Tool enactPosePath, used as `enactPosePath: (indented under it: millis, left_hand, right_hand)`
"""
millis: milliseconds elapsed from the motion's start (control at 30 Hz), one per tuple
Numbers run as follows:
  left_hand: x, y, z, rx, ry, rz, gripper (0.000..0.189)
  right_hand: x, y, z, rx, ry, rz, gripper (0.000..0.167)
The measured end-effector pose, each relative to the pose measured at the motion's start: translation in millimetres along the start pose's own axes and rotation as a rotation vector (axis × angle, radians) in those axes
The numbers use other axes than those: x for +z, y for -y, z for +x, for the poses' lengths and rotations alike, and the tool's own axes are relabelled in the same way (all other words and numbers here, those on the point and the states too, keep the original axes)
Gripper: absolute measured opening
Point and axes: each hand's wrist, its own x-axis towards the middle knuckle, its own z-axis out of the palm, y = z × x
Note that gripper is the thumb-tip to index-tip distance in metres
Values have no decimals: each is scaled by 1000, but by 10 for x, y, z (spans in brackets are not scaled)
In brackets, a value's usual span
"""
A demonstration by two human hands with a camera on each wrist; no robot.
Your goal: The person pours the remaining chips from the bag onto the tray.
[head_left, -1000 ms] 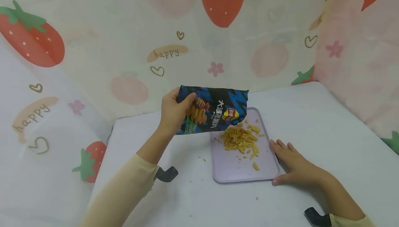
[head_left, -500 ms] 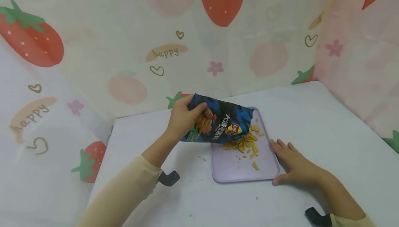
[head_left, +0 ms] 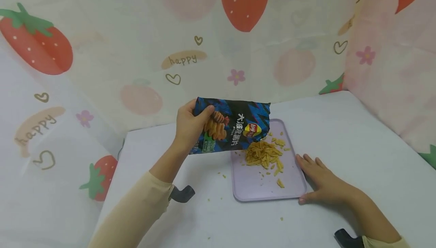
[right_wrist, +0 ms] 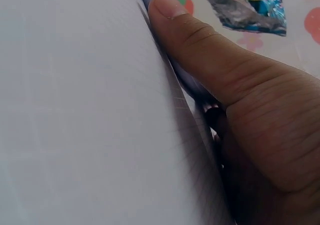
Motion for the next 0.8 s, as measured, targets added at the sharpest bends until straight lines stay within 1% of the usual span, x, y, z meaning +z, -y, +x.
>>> enactPosePath:
  millis: [200, 367, 533, 800]
  left_hand:
    - [-93, -7, -34, -22, -31, 6, 24]
    - [-158, -13, -70, -29, -40, 1, 24]
    - [-224, -30, -105, -11, -61, -14, 23]
    - [-389, -100, -172, 17, -103, -83, 22]
  right_hand:
    - [7, -21, -4, 0, -8, 7, 131]
    - [19, -14, -20, -6, -15, 23, 130]
    - [27, -12, -23, -31, -24, 10, 129]
    - [21, 8, -10, -5, -15, 14, 131]
